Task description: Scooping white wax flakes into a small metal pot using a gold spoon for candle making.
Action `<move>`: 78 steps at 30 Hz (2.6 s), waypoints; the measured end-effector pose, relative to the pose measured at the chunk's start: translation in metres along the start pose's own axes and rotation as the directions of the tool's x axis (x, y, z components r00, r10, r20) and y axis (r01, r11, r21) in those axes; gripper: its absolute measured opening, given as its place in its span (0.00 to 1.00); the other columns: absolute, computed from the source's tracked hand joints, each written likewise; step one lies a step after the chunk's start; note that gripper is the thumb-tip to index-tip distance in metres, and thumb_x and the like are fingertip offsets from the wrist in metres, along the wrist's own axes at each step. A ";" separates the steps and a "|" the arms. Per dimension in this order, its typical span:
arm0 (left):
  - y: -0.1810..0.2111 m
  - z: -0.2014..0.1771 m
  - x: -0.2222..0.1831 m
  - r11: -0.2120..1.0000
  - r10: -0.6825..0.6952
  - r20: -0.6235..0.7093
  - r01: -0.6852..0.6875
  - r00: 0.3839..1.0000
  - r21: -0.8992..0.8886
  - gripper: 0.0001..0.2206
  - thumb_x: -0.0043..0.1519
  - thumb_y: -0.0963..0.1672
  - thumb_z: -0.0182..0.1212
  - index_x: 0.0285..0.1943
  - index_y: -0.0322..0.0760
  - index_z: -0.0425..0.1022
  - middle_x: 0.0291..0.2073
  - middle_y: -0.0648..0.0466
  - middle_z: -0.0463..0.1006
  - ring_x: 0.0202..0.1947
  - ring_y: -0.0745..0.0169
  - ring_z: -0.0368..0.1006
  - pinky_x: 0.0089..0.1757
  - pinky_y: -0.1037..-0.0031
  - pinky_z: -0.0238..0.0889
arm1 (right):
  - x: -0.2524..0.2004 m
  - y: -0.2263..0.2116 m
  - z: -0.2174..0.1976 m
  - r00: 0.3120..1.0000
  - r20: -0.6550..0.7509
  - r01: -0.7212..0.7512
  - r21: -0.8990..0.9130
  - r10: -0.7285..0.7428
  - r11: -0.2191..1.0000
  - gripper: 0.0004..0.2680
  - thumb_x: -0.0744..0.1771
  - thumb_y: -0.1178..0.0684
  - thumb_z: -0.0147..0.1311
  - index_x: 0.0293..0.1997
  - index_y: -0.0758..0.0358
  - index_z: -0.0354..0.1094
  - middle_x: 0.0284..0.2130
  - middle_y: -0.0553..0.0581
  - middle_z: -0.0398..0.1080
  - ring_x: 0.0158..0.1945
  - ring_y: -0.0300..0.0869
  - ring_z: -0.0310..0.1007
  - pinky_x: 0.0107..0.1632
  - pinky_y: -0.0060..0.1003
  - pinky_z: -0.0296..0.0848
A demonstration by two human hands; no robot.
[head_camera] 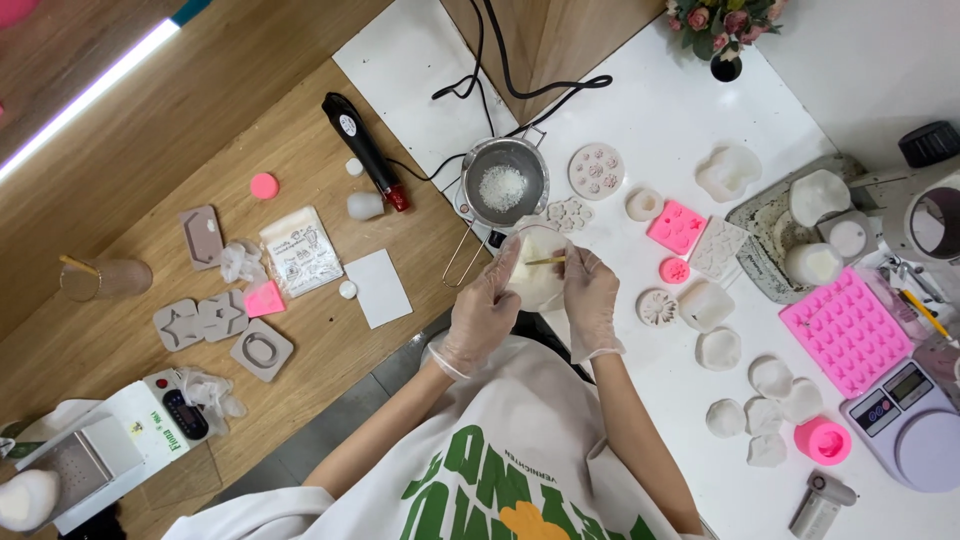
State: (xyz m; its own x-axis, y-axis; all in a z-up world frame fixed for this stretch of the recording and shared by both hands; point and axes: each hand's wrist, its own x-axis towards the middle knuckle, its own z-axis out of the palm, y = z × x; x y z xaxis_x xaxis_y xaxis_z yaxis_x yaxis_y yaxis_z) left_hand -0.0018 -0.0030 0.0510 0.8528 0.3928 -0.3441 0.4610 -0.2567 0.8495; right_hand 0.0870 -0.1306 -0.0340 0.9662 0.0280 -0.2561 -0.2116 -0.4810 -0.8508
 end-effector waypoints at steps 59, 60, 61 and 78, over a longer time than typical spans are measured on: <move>0.002 -0.003 -0.007 0.978 -0.030 -0.053 0.018 0.998 -0.207 0.33 0.52 0.39 0.49 0.72 0.56 0.63 0.68 0.49 0.67 0.64 0.41 0.65 0.57 0.55 0.63 | -0.014 0.006 -0.027 0.569 0.176 0.732 -0.554 -0.804 0.397 0.03 0.65 0.58 0.62 0.38 0.61 0.72 0.27 0.55 0.68 0.32 0.48 0.71 0.35 0.42 0.69; 0.003 -0.003 -0.006 0.979 -0.029 -0.050 0.019 0.998 -0.203 0.33 0.52 0.39 0.49 0.72 0.56 0.63 0.68 0.49 0.67 0.64 0.41 0.65 0.57 0.55 0.63 | -0.016 0.013 -0.018 0.572 0.172 0.729 -0.555 -0.802 0.401 0.03 0.65 0.58 0.62 0.38 0.61 0.72 0.27 0.55 0.68 0.32 0.48 0.71 0.35 0.42 0.69; 0.003 -0.004 -0.007 0.990 -0.017 -0.043 0.011 0.999 -0.139 0.34 0.52 0.39 0.50 0.72 0.58 0.63 0.67 0.51 0.68 0.63 0.41 0.65 0.57 0.55 0.63 | -0.019 0.020 -0.008 0.671 0.105 0.667 -0.518 -0.734 0.536 0.02 0.67 0.58 0.60 0.37 0.64 0.72 0.25 0.57 0.68 0.31 0.50 0.72 0.34 0.42 0.70; -0.008 -0.001 -0.003 0.983 -0.030 -0.038 0.023 0.999 -0.185 0.35 0.52 0.40 0.49 0.72 0.62 0.62 0.69 0.56 0.66 0.66 0.48 0.63 0.60 0.59 0.60 | -0.004 -0.012 -0.028 0.977 -0.079 -0.164 0.311 0.198 0.936 0.11 0.71 0.52 0.51 0.32 0.62 0.76 0.17 0.54 0.69 0.22 0.34 0.66 0.31 0.22 0.68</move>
State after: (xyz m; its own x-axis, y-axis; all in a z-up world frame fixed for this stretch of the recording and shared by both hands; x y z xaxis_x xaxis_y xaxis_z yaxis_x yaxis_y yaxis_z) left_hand -0.0081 -0.0016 0.0456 0.8286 0.4333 -0.3544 0.4271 -0.0801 0.9006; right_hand 0.0894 -0.1494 -0.0099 0.9138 -0.1375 -0.3822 -0.4026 -0.1821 -0.8971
